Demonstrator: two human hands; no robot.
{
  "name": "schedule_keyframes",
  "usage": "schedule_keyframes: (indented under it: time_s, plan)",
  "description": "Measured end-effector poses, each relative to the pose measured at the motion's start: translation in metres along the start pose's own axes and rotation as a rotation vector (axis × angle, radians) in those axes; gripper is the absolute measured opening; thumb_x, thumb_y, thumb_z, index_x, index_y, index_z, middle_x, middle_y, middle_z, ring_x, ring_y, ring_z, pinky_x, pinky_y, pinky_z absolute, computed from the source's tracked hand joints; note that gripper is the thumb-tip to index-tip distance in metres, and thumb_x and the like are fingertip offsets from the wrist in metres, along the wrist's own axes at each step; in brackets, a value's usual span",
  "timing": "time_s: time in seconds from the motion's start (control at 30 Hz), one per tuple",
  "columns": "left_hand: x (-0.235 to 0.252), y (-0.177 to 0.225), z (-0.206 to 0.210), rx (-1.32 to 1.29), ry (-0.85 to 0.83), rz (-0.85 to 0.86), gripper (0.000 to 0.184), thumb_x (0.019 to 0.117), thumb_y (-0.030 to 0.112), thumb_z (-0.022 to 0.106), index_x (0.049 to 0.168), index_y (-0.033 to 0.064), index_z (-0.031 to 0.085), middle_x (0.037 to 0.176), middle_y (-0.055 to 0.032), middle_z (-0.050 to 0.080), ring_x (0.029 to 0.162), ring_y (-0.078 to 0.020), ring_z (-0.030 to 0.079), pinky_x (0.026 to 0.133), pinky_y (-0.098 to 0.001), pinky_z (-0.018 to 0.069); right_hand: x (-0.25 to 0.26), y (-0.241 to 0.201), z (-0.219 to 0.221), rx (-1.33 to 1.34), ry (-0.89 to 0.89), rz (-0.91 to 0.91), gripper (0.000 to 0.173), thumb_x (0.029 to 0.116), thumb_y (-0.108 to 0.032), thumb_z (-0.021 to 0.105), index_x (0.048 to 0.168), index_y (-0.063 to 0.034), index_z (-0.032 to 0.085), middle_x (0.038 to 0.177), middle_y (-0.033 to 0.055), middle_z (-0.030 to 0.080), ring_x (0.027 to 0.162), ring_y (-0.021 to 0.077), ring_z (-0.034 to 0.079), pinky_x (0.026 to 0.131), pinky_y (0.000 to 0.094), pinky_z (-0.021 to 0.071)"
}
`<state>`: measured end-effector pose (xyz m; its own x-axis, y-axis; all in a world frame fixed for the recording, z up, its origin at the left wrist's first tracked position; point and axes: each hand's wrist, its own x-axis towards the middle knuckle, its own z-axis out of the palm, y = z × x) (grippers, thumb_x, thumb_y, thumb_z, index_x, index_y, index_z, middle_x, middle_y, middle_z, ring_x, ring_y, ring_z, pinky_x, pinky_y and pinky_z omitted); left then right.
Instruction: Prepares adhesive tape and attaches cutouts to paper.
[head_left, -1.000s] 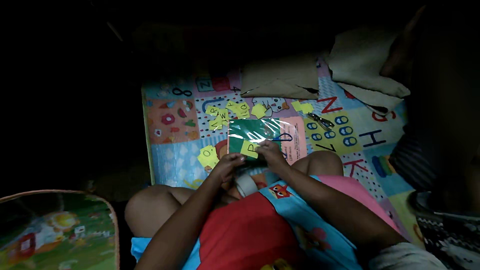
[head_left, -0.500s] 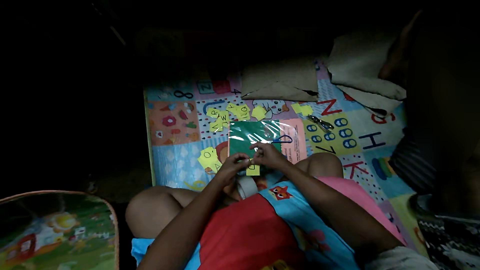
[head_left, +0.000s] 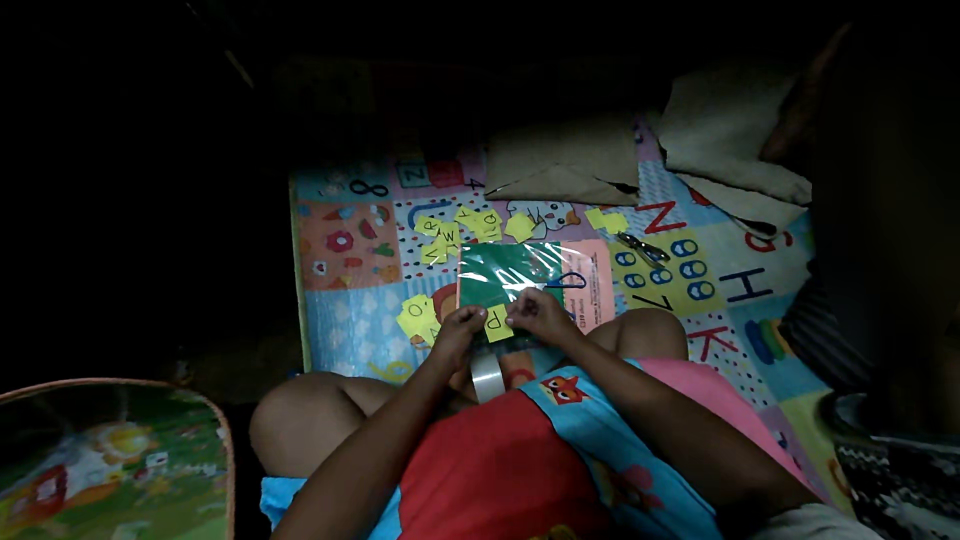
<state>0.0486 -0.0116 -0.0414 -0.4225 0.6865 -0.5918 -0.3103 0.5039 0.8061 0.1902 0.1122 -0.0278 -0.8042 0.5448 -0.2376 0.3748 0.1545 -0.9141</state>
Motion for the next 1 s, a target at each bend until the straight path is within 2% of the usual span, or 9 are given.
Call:
schedule_keyframes:
  time_s: [0.1,0.27,0.33,0.43,0.53,0.63,0.93,1.0]
  plan:
    - [-0.002,0.000,0.001,0.014,-0.012,0.005,0.020,0.1075,0.014,0.051,0.117,-0.0013,0.059,0.104,-0.0102,0.059,0.088,-0.0147,0.058,0.076,-0.0354,0.0516,0.000,0.003,0.005,-0.019,0.005,-0.068,0.019,0.0937,0.000,0.070,0.110,0.0090,0.068,0.110,0.0194,0.069,0.092,0.0185,0.068,0.086,0.0324,0.0570]
    - [-0.002,-0.002,0.001,0.038,-0.039,0.056,0.018,0.1062,0.011,0.053,0.115,-0.0034,0.059,0.103,-0.0091,0.059,0.088,-0.0121,0.057,0.078,-0.0320,0.0509,0.003,0.005,0.009,-0.085,0.040,-0.099,0.018,0.0959,-0.002,0.068,0.111,0.0062,0.073,0.106,0.0185,0.073,0.094,0.0207,0.070,0.090,0.0362,0.0558]
    - [-0.002,-0.002,0.002,0.017,-0.037,0.065,0.022,0.1033,0.006,0.057,0.123,-0.0045,0.055,0.103,-0.0103,0.060,0.088,-0.0130,0.059,0.079,-0.0329,0.0521,0.004,0.006,0.009,-0.097,0.056,-0.087,0.019,0.0961,-0.003,0.068,0.112,0.0061,0.073,0.107,0.0189,0.073,0.095,0.0225,0.070,0.091,0.0379,0.0559]
    - [0.000,-0.006,0.003,0.018,-0.042,0.103,0.038,0.0996,0.002,0.061,0.133,-0.0025,0.043,0.094,-0.0064,0.061,0.081,-0.0106,0.061,0.074,-0.0314,0.0531,0.004,0.006,0.007,-0.121,0.065,-0.067,0.020,0.0963,-0.003,0.068,0.114,0.0058,0.072,0.107,0.0198,0.073,0.093,0.0244,0.070,0.090,0.0400,0.0559]
    - [0.000,-0.010,0.005,0.040,-0.032,0.147,0.040,0.0987,0.001,0.062,0.132,0.0003,0.040,0.086,-0.0026,0.059,0.074,-0.0078,0.059,0.068,-0.0275,0.0514,0.006,0.009,0.006,-0.141,0.065,-0.064,0.023,0.0957,-0.004,0.069,0.117,0.0047,0.072,0.100,0.0189,0.072,0.085,0.0228,0.066,0.083,0.0389,0.0549]
    - [0.003,-0.022,0.005,0.082,-0.035,0.260,0.038,0.0974,-0.001,0.062,0.129,-0.0025,0.041,0.085,-0.0027,0.058,0.074,-0.0069,0.059,0.073,-0.0270,0.0526,0.006,0.011,0.006,-0.164,0.049,-0.053,0.024,0.0948,-0.004,0.070,0.118,0.0037,0.072,0.099,0.0178,0.071,0.084,0.0231,0.065,0.082,0.0392,0.0544]
    - [0.002,-0.030,0.007,0.295,-0.023,0.418,0.016,0.0999,0.001,0.059,0.110,-0.0095,0.051,0.099,-0.0143,0.056,0.088,-0.0150,0.058,0.082,-0.0304,0.0508,0.005,0.010,0.005,-0.176,0.032,0.022,0.023,0.0959,-0.004,0.070,0.117,0.0027,0.072,0.101,0.0191,0.071,0.087,0.0263,0.066,0.083,0.0425,0.0544]
    - [0.000,-0.029,0.007,0.330,-0.026,0.436,0.019,0.1005,0.001,0.058,0.115,-0.0114,0.055,0.103,-0.0181,0.059,0.091,-0.0177,0.059,0.084,-0.0324,0.0510,0.004,0.008,0.005,-0.171,0.020,0.051,0.023,0.0967,-0.005,0.069,0.119,0.0022,0.072,0.102,0.0188,0.071,0.088,0.0264,0.066,0.084,0.0429,0.0539]
